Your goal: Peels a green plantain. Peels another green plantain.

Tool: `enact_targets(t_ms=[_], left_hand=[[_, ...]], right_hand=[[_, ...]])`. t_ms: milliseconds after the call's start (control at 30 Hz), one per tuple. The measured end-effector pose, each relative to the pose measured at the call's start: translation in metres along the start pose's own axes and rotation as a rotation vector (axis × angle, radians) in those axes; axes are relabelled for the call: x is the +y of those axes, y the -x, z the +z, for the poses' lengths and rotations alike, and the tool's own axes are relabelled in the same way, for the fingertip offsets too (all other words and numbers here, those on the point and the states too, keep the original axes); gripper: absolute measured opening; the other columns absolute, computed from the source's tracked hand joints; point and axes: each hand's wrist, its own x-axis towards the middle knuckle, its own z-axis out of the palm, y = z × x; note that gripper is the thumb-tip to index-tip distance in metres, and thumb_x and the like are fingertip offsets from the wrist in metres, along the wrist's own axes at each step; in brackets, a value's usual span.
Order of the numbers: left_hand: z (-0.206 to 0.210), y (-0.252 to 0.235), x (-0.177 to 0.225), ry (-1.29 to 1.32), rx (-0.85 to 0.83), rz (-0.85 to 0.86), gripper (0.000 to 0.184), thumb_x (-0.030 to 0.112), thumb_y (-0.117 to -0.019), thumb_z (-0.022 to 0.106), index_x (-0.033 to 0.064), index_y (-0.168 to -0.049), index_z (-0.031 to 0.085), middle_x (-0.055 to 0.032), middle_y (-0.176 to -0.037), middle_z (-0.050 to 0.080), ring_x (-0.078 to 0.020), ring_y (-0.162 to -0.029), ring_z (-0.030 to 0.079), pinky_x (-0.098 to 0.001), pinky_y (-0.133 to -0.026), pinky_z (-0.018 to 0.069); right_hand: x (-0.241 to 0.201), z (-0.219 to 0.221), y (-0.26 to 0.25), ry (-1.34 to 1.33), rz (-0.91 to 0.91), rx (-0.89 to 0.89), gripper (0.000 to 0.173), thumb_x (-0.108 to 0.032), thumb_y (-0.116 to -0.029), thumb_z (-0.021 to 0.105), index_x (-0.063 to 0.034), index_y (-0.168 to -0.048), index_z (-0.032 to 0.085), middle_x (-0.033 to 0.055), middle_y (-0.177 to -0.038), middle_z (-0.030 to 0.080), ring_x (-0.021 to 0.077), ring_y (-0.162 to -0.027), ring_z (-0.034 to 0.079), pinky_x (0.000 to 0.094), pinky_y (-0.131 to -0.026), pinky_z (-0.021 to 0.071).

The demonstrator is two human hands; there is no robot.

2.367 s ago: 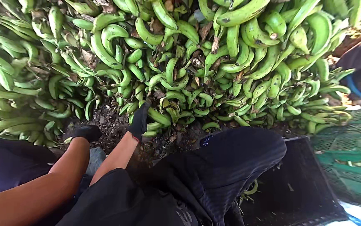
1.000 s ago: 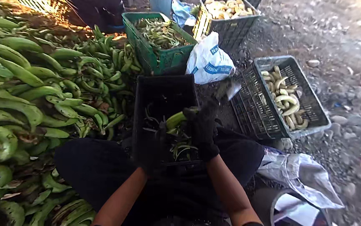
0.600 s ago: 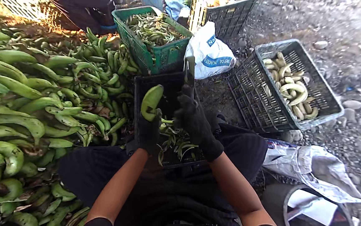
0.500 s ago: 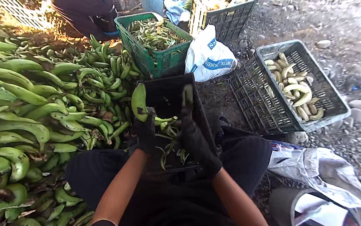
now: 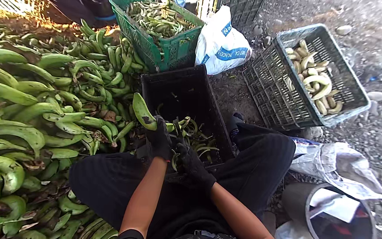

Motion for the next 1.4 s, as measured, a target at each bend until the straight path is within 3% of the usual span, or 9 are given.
enact_targets(t_ms=[267, 367, 500, 667, 767, 867, 1067, 1133, 1400], left_hand=[[-0.001, 0.005, 0.006, -0.045, -0.043, 0.047, 0.052, 0.013, -0.0928, 0.074, -0.0023, -0.136, 0.051, -0.0181, -0.12, 0.064, -0.0229, -0.111, 0.062, -0.0406, -0.099, 0.0504], [-0.001, 0.003, 0.012, -0.062, -0.066, 0.094, 0.05, 0.017, -0.0931, 0.074, -0.0006, -0.135, 0.054, -0.0176, -0.121, 0.065, -0.0231, -0.111, 0.063, -0.0419, -0.099, 0.0506], [-0.004, 0.0, 0.01, -0.033, -0.131, 0.137, 0.05, 0.024, -0.0969, 0.069, 0.0034, -0.138, 0.052, -0.0146, -0.123, 0.064, -0.0215, -0.112, 0.062, -0.0425, -0.099, 0.0506], [-0.003, -0.008, 0.008, 0.139, -0.308, 0.146, 0.041, 0.027, -0.1019, 0.061, 0.0107, -0.139, 0.055, -0.0073, -0.12, 0.067, -0.0161, -0.105, 0.067, -0.0374, -0.092, 0.0563], [-0.006, -0.021, 0.006, 0.468, -0.512, 0.017, 0.046, 0.025, -0.1031, 0.055, 0.0199, -0.147, 0.042, -0.0021, -0.116, 0.062, -0.0174, -0.1, 0.067, -0.0403, -0.088, 0.0591], [-0.014, -0.028, 0.01, 0.618, -0.594, -0.038, 0.047, 0.023, -0.1022, 0.054, 0.0233, -0.148, 0.043, 0.0004, -0.114, 0.062, -0.0173, -0.101, 0.065, -0.0445, -0.09, 0.0571], [-0.019, -0.039, 0.008, 0.765, -0.805, -0.013, 0.059, 0.021, -0.0957, 0.053, 0.0278, -0.152, 0.036, -0.0058, -0.13, 0.065, -0.0247, -0.118, 0.065, -0.0473, -0.102, 0.0527], [-0.018, -0.035, 0.01, 0.742, -0.807, 0.004, 0.054, 0.016, -0.1007, 0.037, 0.0257, -0.154, 0.034, -0.0072, -0.134, 0.063, -0.0253, -0.121, 0.064, -0.0467, -0.103, 0.0519], [-0.013, -0.033, 0.003, 0.661, -0.849, 0.066, 0.052, 0.011, -0.0984, 0.031, 0.0173, -0.149, 0.042, -0.0057, -0.124, 0.069, -0.0201, -0.11, 0.068, -0.04, -0.093, 0.0574]], right_hand=[[-0.004, 0.004, -0.002, 0.108, 0.018, 0.077, 0.051, -0.043, -0.1117, 0.034, -0.002, -0.138, 0.049, 0.0071, -0.082, 0.06, 0.0151, -0.06, 0.06, 0.0349, -0.058, 0.056], [-0.014, 0.003, -0.009, 0.181, -0.009, 0.089, 0.053, -0.043, -0.1117, 0.032, -0.0053, -0.145, 0.049, 0.0117, -0.103, 0.066, 0.0175, -0.08, 0.065, 0.0383, -0.074, 0.0566], [-0.022, 0.0, -0.033, 0.23, -0.024, 0.053, 0.052, -0.043, -0.1121, 0.03, -0.002, -0.13, 0.057, 0.0119, -0.094, 0.064, 0.0196, -0.077, 0.064, 0.0407, -0.073, 0.0569], [-0.016, -0.002, -0.042, -0.015, -0.043, -0.03, 0.057, -0.046, -0.1125, 0.022, -0.0011, -0.116, 0.058, 0.0068, -0.073, 0.057, 0.018, -0.057, 0.058, 0.0372, -0.054, 0.0556], [-0.016, -0.008, -0.022, -0.197, 0.034, -0.048, 0.062, -0.053, -0.1108, 0.025, -0.0005, -0.13, 0.052, 0.0061, -0.068, 0.058, 0.0167, -0.051, 0.059, 0.0322, -0.048, 0.055], [-0.022, -0.019, -0.008, -0.26, 0.088, -0.104, 0.058, -0.052, -0.1107, 0.029, -0.003, -0.134, 0.049, 0.0059, -0.068, 0.06, 0.0158, -0.052, 0.061, 0.0296, -0.047, 0.0552], [-0.04, -0.033, 0.008, -0.256, 0.147, -0.225, 0.062, -0.057, -0.109, 0.03, -0.0019, -0.126, 0.053, 0.0055, -0.066, 0.061, 0.017, -0.05, 0.063, 0.0318, -0.048, 0.0577], [-0.044, -0.032, 0.01, -0.199, 0.152, -0.23, 0.062, -0.057, -0.109, 0.03, -0.0022, -0.125, 0.052, 0.0065, -0.068, 0.062, 0.0181, -0.052, 0.065, 0.0328, -0.049, 0.059], [-0.034, -0.033, 0.007, -0.124, 0.115, -0.219, 0.062, -0.055, -0.1101, 0.026, -0.002, -0.122, 0.054, 0.0083, -0.071, 0.063, 0.02, -0.055, 0.067, 0.0354, -0.052, 0.0607]])
